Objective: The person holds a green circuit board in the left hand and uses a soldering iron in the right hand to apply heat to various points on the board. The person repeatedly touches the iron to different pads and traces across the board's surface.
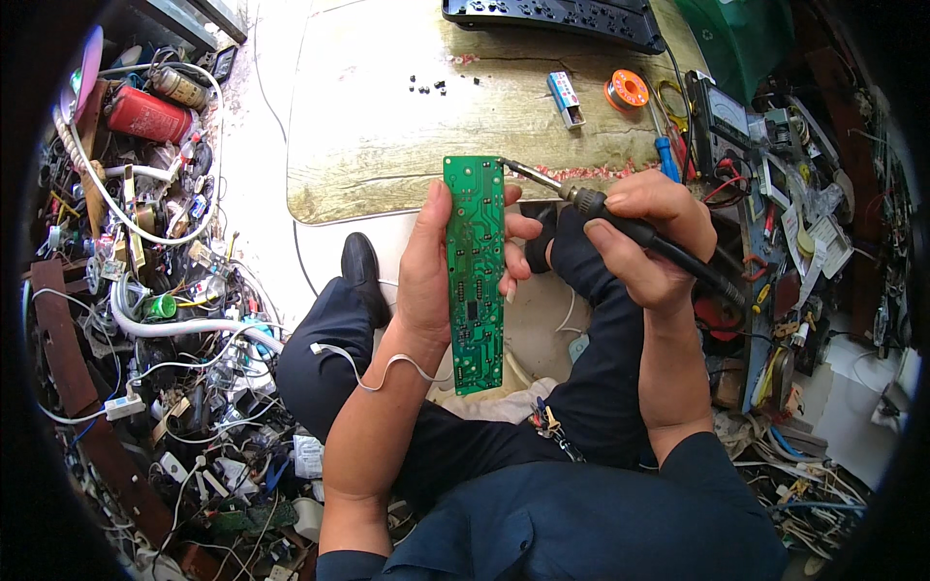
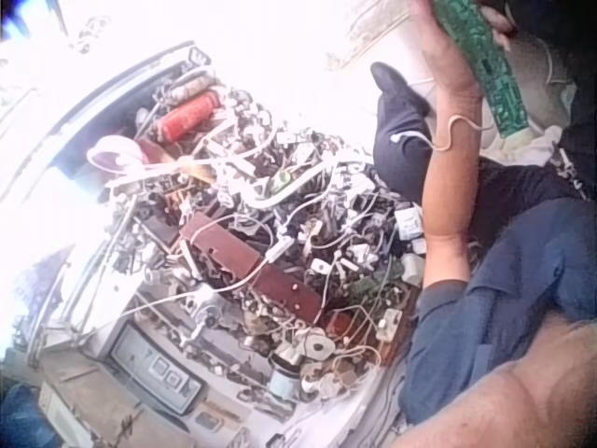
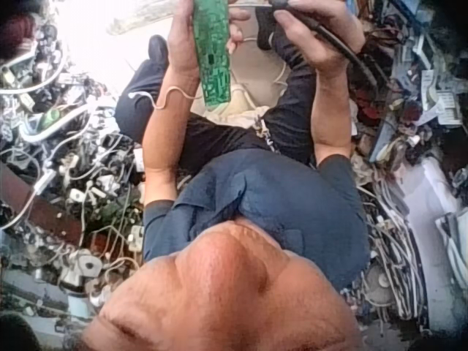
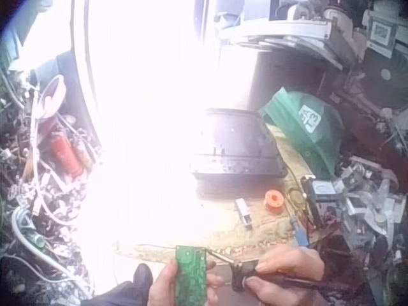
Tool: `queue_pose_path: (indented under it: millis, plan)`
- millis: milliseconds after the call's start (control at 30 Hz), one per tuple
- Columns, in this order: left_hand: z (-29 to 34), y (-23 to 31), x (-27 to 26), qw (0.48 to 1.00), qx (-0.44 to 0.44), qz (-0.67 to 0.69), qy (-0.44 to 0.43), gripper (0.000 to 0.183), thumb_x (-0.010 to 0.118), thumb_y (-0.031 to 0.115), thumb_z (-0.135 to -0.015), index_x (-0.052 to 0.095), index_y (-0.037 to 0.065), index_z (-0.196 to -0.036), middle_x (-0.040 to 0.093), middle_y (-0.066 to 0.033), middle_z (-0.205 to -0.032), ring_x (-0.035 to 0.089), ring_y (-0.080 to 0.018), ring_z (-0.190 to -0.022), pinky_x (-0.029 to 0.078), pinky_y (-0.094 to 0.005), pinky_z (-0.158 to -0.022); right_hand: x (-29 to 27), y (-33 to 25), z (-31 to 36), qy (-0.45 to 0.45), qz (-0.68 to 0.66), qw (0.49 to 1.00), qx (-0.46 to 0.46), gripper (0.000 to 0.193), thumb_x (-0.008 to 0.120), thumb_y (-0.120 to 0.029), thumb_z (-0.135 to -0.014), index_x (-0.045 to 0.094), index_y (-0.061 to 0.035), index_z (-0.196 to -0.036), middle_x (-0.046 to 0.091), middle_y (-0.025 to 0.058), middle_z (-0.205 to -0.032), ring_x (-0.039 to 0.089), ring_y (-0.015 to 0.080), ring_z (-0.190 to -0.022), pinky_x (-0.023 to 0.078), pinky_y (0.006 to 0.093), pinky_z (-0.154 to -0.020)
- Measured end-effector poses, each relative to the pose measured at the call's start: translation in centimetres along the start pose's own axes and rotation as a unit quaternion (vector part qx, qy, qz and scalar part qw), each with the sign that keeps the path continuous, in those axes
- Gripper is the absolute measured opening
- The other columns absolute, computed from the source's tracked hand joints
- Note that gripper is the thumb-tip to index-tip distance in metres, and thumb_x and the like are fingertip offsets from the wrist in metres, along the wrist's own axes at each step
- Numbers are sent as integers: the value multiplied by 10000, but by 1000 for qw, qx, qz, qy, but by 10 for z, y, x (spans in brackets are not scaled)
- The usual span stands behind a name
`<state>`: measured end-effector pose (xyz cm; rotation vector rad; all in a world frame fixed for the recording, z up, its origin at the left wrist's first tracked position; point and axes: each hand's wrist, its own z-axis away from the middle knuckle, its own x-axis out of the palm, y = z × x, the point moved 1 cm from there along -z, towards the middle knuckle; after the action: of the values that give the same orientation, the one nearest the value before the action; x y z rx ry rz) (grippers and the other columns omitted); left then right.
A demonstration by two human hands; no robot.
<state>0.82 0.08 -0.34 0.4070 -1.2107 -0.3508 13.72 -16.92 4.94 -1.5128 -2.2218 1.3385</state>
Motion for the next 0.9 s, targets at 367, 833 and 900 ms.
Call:
queue_pose_path:
  millis: [367, 833, 900]
  plan:
    - [0, 2, 0, 1000, 3, 3, -4, 751, 291, 602, -1052, 513, -68, -1308, 712, -193, -991, 691, -200, -686, 555, -260, -536, -4, -4, 2, 31, -30, 999, -2, 312, 785, 54, -698, 623, -14, -955, 660, 117, -778, 633, 188, -668, 499, 289, -617]
    - [0, 2, -1, 999, -6, 37, -18, 752, 300, 607, -1049, 512, -66, -1310, 715, -204, -1009, 704, -218, -687, 566, -267, -525, 1, -2, -1, 7, 10, 1000, -4, 310, 816, 2, -703, 647, -22, -962, 699, 147, -817, 695, 227, -724, 545, 312, -663]
    - [0, 2, -1, 999, -6, 30, -13, 752, 299, 606, -1050, 511, -67, -1310, 714, -203, -1008, 702, -214, -686, 565, -265, -526, 1, -3, 0, 9, 13, 1000, 1, 306, 816, -1, -704, 647, -21, -958, 699, 145, -814, 694, 225, -720, 545, 311, -661]
